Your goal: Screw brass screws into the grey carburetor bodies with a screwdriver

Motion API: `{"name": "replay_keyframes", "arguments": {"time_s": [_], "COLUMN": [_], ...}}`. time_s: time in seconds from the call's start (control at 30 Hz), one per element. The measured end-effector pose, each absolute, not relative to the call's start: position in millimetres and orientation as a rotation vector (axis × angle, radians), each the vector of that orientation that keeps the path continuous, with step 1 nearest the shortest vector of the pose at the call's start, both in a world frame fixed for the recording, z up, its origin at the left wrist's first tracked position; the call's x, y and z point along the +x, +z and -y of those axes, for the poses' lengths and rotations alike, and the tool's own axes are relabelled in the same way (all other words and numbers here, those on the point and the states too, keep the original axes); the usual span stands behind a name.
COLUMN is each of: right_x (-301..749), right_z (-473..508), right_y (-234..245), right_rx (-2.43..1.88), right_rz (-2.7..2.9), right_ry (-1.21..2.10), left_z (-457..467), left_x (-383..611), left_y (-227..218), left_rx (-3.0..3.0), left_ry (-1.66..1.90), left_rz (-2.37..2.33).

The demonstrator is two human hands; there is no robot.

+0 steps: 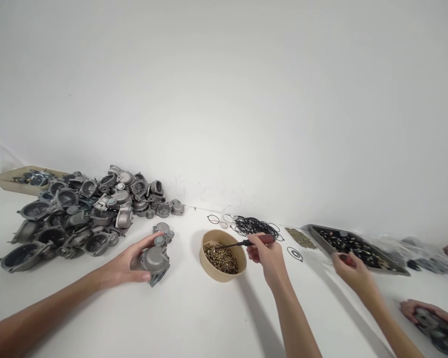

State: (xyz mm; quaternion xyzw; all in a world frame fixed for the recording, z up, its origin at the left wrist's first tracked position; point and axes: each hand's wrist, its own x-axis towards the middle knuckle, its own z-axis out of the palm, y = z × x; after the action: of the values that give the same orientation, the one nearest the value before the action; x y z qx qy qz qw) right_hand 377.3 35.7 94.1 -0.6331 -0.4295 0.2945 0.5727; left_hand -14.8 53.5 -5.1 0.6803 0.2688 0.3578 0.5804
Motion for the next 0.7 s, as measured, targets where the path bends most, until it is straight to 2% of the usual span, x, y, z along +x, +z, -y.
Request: {"name": "replay_keyframes", "arguments": {"time_s": [0.27,0.7], "right_x": [365.6,310.7], "right_z": [-27.0,-0.9], "right_y": [103.8,106.3], "right_rx": [-1.379,-1.215], "right_rz": [1.034,1.094], "right_ry": [0.718,0.94], "left_z": [-43.0,-48.3], "left_x": [0.3,-2.9], "left_y": [-5.9,-14.8], "left_rx": [1.739,1.817], "left_ry": [0.809,0.863], "left_rz": [-1.01,-0.779]}}
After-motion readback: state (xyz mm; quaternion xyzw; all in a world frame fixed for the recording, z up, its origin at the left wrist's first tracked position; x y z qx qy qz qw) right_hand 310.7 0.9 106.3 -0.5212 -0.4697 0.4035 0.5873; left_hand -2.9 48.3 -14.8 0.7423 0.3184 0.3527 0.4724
